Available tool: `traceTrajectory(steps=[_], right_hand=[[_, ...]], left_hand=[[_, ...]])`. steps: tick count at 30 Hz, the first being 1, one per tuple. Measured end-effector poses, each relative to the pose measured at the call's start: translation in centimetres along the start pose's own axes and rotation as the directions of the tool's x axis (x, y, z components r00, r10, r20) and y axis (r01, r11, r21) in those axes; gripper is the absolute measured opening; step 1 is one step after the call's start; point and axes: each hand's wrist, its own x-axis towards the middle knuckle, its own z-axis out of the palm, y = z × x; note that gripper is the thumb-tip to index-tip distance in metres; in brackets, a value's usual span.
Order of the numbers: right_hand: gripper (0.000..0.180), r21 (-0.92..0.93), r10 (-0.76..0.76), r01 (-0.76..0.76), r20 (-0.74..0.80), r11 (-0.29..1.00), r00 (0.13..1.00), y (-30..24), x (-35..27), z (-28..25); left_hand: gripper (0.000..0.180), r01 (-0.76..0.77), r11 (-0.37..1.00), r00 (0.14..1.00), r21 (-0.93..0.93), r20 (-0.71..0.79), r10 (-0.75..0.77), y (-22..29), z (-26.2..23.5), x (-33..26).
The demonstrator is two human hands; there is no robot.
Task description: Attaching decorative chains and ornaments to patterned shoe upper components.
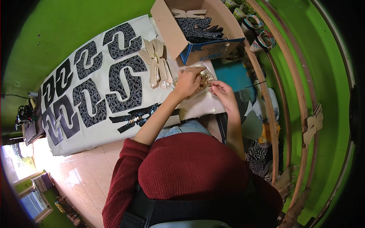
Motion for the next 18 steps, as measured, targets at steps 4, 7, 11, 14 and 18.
traceTrajectory(steps=[4,7,11,14,18], right_hand=[[0.021,0.040,-0.019,0.017,0.044,0.999,0.999,1.6,-0.5,1.9],[0.022,0.059,-0.004,-0.002,0.099,0.998,0.995,1.9,-0.9,5.0],[0.021,0.114,0.052,-0.081,0.241,0.990,0.969,1.9,-0.8,9.7],[0.017,0.122,0.016,-0.053,0.285,0.991,0.958,4.6,0.4,12.8],[0.012,-0.049,0.048,-0.031,0.401,0.998,0.915,6.5,1.0,16.3]], left_hand=[[0.036,0.362,0.875,0.907,-0.321,0.338,-0.251,0.1,-3.6,-3.1],[0.025,0.212,0.900,0.965,-0.380,0.224,-0.133,-1.2,-5.1,-6.6],[0.019,0.421,0.690,0.905,-0.588,0.219,-0.366,-3.3,-7.5,-10.3],[0.019,0.457,0.671,0.879,-0.584,0.179,-0.443,-5.2,-9.4,-13.4],[0.020,0.550,0.640,0.800,-0.536,0.120,-0.588,-7.2,-10.9,-17.3]])
